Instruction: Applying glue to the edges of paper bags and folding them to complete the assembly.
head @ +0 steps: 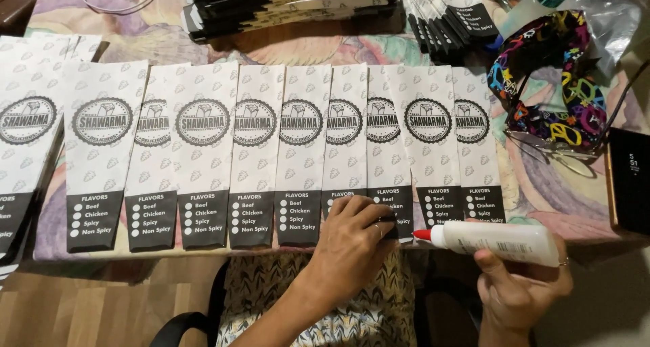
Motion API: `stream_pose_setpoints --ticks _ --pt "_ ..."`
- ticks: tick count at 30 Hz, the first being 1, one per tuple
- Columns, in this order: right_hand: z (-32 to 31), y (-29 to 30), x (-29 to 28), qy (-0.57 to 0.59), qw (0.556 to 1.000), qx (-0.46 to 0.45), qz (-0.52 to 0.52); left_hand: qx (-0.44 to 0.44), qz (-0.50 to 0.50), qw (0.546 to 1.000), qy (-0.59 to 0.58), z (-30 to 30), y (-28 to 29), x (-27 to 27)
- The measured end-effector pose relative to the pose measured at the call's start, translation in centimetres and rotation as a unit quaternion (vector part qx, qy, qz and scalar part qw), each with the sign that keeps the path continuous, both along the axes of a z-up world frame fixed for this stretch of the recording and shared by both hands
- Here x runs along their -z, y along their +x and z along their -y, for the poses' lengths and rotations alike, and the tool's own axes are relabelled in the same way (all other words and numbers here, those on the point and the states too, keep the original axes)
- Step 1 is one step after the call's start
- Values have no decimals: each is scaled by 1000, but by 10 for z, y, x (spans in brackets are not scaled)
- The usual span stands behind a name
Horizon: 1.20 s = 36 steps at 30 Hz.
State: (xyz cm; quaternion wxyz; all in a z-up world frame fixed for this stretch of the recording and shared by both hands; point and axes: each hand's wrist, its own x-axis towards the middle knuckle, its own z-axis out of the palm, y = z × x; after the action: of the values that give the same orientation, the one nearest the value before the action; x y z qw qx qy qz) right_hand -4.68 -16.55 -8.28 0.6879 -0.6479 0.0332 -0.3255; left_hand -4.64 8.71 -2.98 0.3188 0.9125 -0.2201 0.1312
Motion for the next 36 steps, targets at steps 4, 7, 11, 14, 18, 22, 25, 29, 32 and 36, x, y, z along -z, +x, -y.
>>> stream_pose_setpoints --ticks 4,7,11,14,18,22,25,29,32,36 --pt "-1 0 -3 6 1000 22 -7 -13 20 1000 6 2 0 3" --pt "-2 0 -5 4 1000 16 -2 -25 24 999 13 6 1 6" --pt "-5 -3 0 19 999 22 -26 -53 46 997 -21 11 2 10" --pt "-9 -2 -1 14 1000 -3 -17 -61 39 997 -41 12 3 7" --pt "-13 -2 7 22 999 -6 -38 -66 37 997 -22 12 3 6" --pt "-34 -5 -3 -11 997 -45 -66 -42 -8 999 2 6 1 -6" --pt "-41 -7 -7 -42 994 -45 -85 -20 -48 998 33 1 -1 -9" --pt "-20 -7 4 -41 990 -2 -134 -5 -58 997 46 -1 0 -4" --pt "-1 3 16 37 998 18 -40 0 -55 998 29 -1 0 -2" --pt "-1 1 4 71 996 43 -28 5 -67 996 58 0 0 0"
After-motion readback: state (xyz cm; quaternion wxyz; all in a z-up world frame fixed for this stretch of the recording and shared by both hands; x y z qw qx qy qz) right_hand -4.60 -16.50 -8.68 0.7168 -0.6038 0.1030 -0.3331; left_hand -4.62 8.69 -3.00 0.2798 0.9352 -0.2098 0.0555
